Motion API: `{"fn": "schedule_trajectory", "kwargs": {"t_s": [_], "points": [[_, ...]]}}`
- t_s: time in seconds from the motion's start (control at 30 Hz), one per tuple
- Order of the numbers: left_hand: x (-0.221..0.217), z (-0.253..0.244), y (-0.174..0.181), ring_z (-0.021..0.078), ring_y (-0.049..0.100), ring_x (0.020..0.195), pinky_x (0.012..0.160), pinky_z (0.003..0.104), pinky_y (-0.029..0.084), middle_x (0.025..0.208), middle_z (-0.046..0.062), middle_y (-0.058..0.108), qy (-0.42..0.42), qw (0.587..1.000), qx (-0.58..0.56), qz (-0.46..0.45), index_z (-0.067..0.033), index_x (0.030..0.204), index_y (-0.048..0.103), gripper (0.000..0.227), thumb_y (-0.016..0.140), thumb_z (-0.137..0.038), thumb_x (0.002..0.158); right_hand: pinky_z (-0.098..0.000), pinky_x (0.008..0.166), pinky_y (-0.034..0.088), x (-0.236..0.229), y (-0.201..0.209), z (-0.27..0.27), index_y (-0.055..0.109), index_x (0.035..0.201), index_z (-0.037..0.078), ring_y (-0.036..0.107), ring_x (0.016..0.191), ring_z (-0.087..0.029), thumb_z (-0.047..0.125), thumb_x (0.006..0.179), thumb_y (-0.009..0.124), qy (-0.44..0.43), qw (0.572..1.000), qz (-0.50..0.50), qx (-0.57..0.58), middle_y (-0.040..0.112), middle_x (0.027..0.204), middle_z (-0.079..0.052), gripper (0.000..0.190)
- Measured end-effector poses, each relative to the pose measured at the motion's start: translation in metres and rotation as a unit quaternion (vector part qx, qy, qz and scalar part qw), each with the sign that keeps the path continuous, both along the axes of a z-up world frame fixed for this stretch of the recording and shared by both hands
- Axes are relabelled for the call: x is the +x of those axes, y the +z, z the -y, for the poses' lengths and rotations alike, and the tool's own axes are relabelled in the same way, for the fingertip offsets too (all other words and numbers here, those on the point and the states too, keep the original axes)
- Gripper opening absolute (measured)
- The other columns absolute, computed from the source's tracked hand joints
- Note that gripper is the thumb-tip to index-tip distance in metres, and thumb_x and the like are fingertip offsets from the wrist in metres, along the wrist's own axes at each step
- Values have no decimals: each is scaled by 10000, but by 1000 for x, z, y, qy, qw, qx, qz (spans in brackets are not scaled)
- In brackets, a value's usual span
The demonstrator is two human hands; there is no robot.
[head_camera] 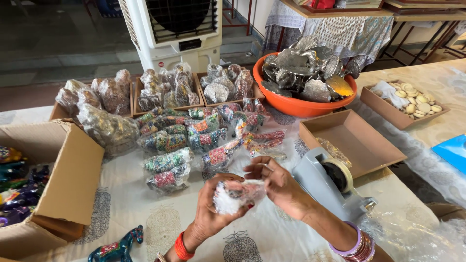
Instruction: Wrapping decorative animal figurines in bubble wrap and cleaning them with a cloth.
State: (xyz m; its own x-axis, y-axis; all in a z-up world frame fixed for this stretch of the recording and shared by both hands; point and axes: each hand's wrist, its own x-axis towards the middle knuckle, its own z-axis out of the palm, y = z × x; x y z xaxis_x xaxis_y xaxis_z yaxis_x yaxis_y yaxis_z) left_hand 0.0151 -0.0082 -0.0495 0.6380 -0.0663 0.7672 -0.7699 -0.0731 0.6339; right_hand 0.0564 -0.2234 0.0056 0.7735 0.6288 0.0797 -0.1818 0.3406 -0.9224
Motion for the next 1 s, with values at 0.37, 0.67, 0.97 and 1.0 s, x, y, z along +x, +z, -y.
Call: {"fn": "schedule_trajectory", "kwargs": {"t_s": [0.37, 0.67, 0.97, 1.0], "points": [[5, -4, -12, 217, 717, 1106, 954, 379, 609, 1187, 125, 699, 1, 992, -62, -106, -62, 1256, 472, 729, 961, -120, 719, -357, 1040, 422, -1, -15, 8, 504, 1383, 19, 520, 1238, -178, 542, 808, 817, -37, 988, 139, -53, 573, 1332, -93, 838], [8, -1, -11, 207, 724, 1101, 960, 371, 611, 1165, 113, 719, -6, 991, -63, -118, -50, 1258, 475, 711, 947, -119, 730, -345, 1002, 494, 4, -37, 11, 628, 1156, 17, 581, 1195, -169, 69, 848, 812, -110, 985, 130, -33, 613, 1263, -74, 362], [6, 4, -5, 149, 688, 1037, 916, 326, 592, 1110, 72, 693, 7, 970, -125, -209, -48, 1262, 479, 658, 898, -84, 755, -397, 1056, 479, -12, -26, -4, 689, 1040, 159, 628, 1090, -161, 126, 846, 825, -344, 582, 713, -185, 649, 1121, 23, 239], [6, 5, -5, 146, 678, 1036, 913, 325, 586, 1116, 71, 686, 5, 966, -135, -219, -44, 1252, 482, 637, 890, -71, 764, -440, 1032, 454, -13, -27, -6, 708, 1055, 181, 630, 1041, -163, 125, 835, 830, -357, 504, 761, -199, 647, 1090, 30, 257]]}}
